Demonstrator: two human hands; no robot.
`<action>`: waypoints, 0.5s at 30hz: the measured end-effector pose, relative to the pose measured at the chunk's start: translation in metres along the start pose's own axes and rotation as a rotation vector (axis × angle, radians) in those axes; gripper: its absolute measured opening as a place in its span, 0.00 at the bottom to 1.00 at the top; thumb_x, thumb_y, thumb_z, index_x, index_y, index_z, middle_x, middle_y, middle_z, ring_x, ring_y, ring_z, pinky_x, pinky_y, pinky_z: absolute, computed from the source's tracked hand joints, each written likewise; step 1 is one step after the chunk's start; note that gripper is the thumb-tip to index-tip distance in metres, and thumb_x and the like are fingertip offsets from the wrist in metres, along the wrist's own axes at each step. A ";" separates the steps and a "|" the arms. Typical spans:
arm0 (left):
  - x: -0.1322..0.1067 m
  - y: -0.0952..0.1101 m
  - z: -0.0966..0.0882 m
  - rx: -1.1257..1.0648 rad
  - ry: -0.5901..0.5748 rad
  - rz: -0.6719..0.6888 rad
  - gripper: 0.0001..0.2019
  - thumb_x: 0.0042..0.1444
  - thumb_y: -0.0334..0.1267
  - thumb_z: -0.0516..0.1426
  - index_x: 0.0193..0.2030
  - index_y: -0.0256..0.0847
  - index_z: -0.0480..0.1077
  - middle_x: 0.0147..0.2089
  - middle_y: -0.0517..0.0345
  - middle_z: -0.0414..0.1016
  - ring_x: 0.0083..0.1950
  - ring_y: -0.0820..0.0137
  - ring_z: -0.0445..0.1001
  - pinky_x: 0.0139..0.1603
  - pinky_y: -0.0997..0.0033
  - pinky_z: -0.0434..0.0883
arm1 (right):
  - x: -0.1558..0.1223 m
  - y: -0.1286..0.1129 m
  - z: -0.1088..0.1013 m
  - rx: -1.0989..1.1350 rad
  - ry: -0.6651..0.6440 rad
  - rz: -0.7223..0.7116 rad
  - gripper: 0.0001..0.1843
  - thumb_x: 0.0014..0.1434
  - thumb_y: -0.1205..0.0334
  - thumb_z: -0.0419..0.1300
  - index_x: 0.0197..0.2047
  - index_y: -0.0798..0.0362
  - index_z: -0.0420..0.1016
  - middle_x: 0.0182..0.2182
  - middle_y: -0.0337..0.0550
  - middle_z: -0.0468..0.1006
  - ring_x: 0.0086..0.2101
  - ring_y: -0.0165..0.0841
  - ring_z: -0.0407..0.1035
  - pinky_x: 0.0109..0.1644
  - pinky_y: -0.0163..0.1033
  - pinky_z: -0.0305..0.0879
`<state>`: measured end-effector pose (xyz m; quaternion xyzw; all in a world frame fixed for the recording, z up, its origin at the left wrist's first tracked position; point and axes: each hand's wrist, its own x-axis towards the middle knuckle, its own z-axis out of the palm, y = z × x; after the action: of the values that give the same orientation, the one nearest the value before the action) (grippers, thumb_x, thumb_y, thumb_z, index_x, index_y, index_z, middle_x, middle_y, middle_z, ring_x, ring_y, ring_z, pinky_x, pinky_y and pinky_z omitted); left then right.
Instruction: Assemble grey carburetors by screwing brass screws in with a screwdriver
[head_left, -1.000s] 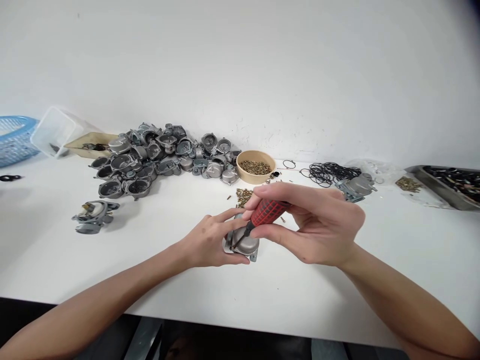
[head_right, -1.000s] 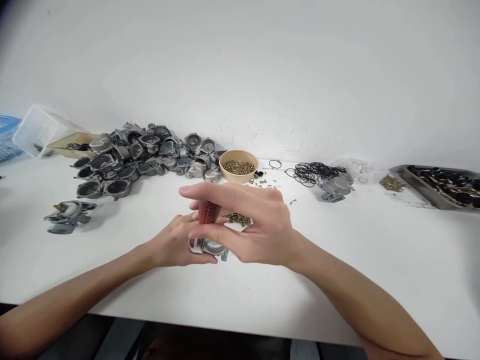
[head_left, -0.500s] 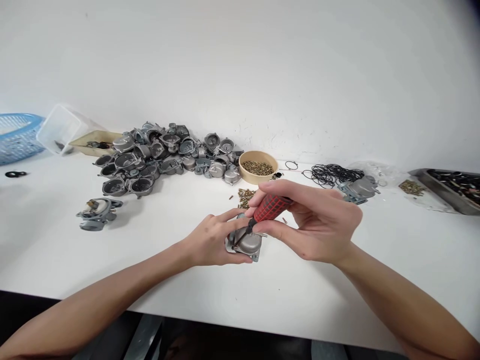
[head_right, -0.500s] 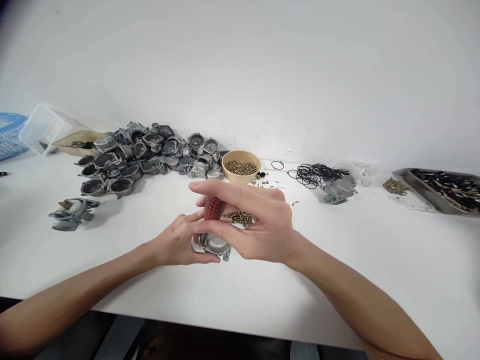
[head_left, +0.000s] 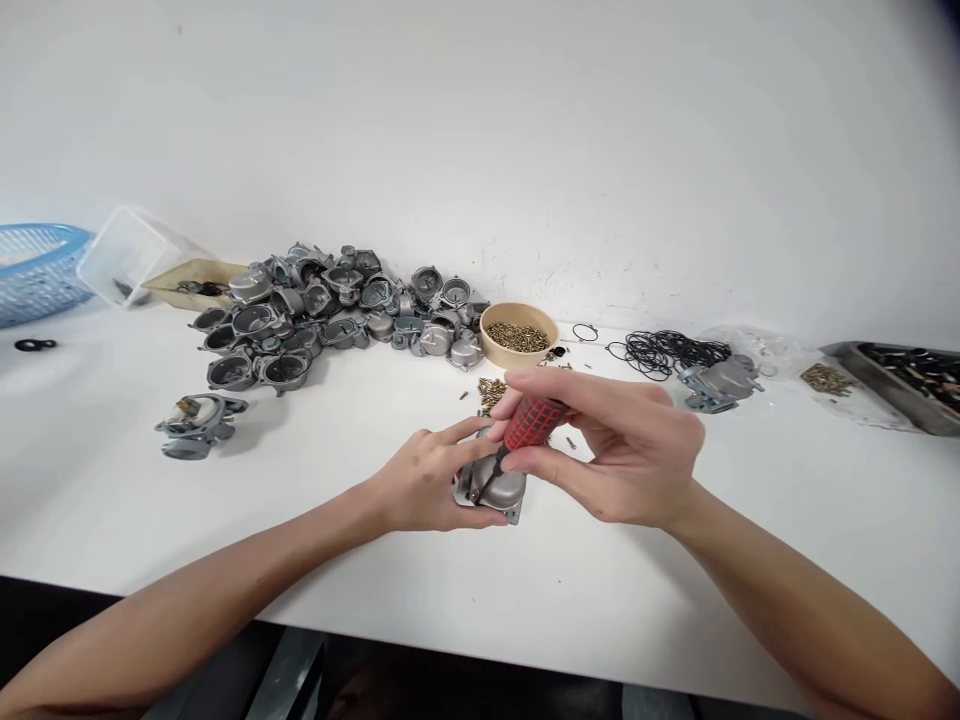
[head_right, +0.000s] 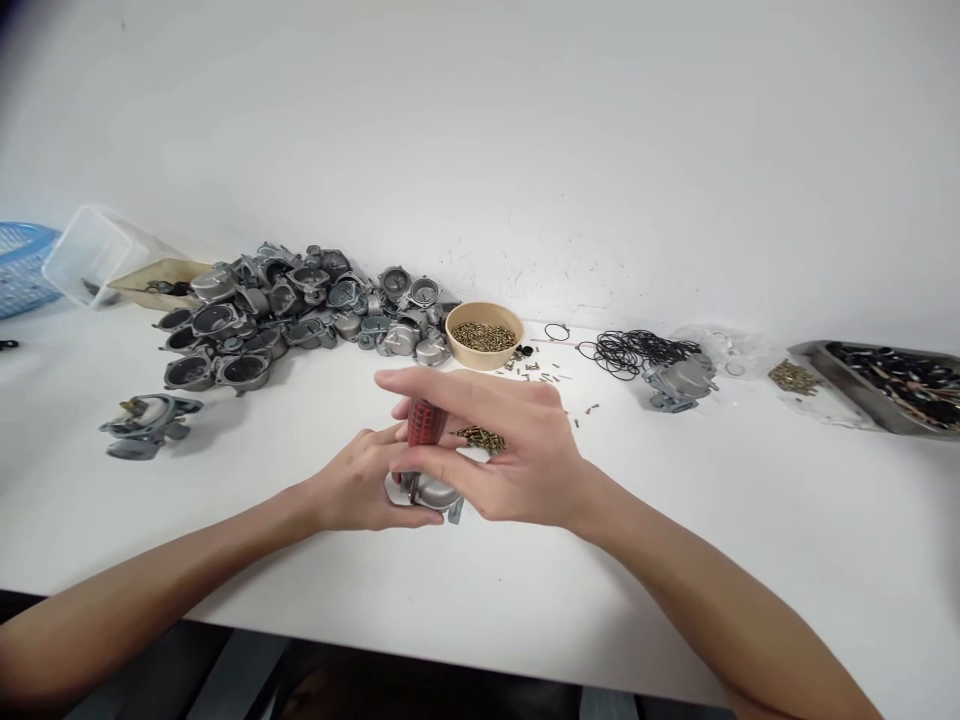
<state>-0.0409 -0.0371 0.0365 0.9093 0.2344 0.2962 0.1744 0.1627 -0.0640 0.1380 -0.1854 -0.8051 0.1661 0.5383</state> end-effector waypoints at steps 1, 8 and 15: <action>0.000 0.000 0.000 -0.002 -0.014 -0.008 0.32 0.54 0.55 0.66 0.63 0.45 0.69 0.63 0.46 0.74 0.55 0.57 0.80 0.45 0.62 0.81 | 0.000 0.000 0.001 0.009 -0.003 -0.012 0.32 0.57 0.74 0.70 0.63 0.47 0.74 0.37 0.42 0.85 0.36 0.35 0.82 0.40 0.40 0.84; -0.001 -0.001 0.001 0.008 0.023 0.008 0.34 0.56 0.57 0.65 0.66 0.48 0.66 0.63 0.47 0.73 0.46 0.62 0.82 0.37 0.69 0.79 | 0.001 -0.001 -0.003 -0.016 0.076 0.051 0.29 0.55 0.72 0.71 0.59 0.46 0.77 0.38 0.42 0.85 0.34 0.37 0.81 0.35 0.41 0.84; -0.002 -0.002 0.003 0.047 0.050 0.029 0.32 0.57 0.59 0.63 0.64 0.48 0.66 0.60 0.49 0.75 0.42 0.63 0.82 0.33 0.69 0.77 | -0.001 0.001 -0.002 -0.020 0.034 0.031 0.30 0.55 0.74 0.70 0.60 0.45 0.77 0.37 0.41 0.85 0.34 0.36 0.81 0.36 0.42 0.84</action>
<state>-0.0412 -0.0373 0.0326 0.9087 0.2325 0.3159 0.1430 0.1654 -0.0632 0.1371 -0.2060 -0.7946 0.1630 0.5473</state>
